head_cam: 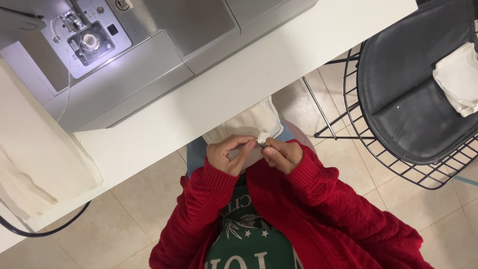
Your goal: The person is trimming excess threads from small sewn fabric pieces using thread snips and stacking them.
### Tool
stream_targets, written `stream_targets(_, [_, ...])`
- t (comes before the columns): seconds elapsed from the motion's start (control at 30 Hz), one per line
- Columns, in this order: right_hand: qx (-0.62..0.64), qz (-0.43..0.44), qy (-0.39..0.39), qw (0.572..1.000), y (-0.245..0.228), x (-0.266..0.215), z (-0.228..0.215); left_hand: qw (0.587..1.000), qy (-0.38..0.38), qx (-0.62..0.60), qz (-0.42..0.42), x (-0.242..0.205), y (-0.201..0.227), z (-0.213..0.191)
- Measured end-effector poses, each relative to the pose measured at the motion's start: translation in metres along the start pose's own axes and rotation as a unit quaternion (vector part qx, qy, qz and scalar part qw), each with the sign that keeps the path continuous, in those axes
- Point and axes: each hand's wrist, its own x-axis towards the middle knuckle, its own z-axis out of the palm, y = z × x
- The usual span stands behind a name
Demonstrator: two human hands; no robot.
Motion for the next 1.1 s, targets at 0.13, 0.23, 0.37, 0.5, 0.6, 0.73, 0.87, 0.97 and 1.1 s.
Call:
stream_targets(0.13, [0.028, -0.013, -0.005, 1.000, -0.005, 0.001, -0.002, 1.000, 0.011, 0.008, -0.011, 0.000, 0.003, 0.002])
stream_targets(0.23, [0.004, -0.024, -0.012, 1.000, -0.017, -0.004, -0.007, 1.000, 0.014, 0.012, -0.021, -0.001, 0.003, 0.002])
stream_targets(0.37, [-0.020, -0.141, -0.029, 0.989, -0.008, -0.008, -0.038, 0.999, 0.003, -0.017, -0.036, -0.003, -0.001, -0.007])
stream_targets(0.5, [0.005, -0.038, 0.116, 0.993, -0.026, 0.009, -0.058, 0.998, 0.003, -0.036, -0.053, -0.015, 0.006, -0.004])
stream_targets(0.6, [0.258, -0.317, -0.076, 0.909, 0.001, 0.035, -0.040, 0.996, 0.029, -0.067, -0.044, -0.012, 0.018, -0.004])
stream_targets(0.73, [0.335, -0.309, -0.210, 0.865, -0.010, 0.032, -0.016, 0.958, 0.090, -0.272, -0.022, -0.013, 0.045, -0.002])
stream_targets(0.87, [0.419, -0.254, -0.293, 0.821, -0.040, 0.017, -0.029, 0.938, 0.090, -0.333, 0.031, -0.026, 0.012, -0.019])
stream_targets(0.97, [0.345, -0.280, -0.107, 0.889, -0.031, 0.014, -0.013, 0.927, 0.087, -0.361, 0.046, -0.029, 0.009, -0.017])
stream_targets(1.1, [0.272, -0.202, -0.023, 0.941, -0.058, 0.001, -0.021, 0.926, 0.058, -0.370, 0.056, -0.030, 0.015, -0.023])
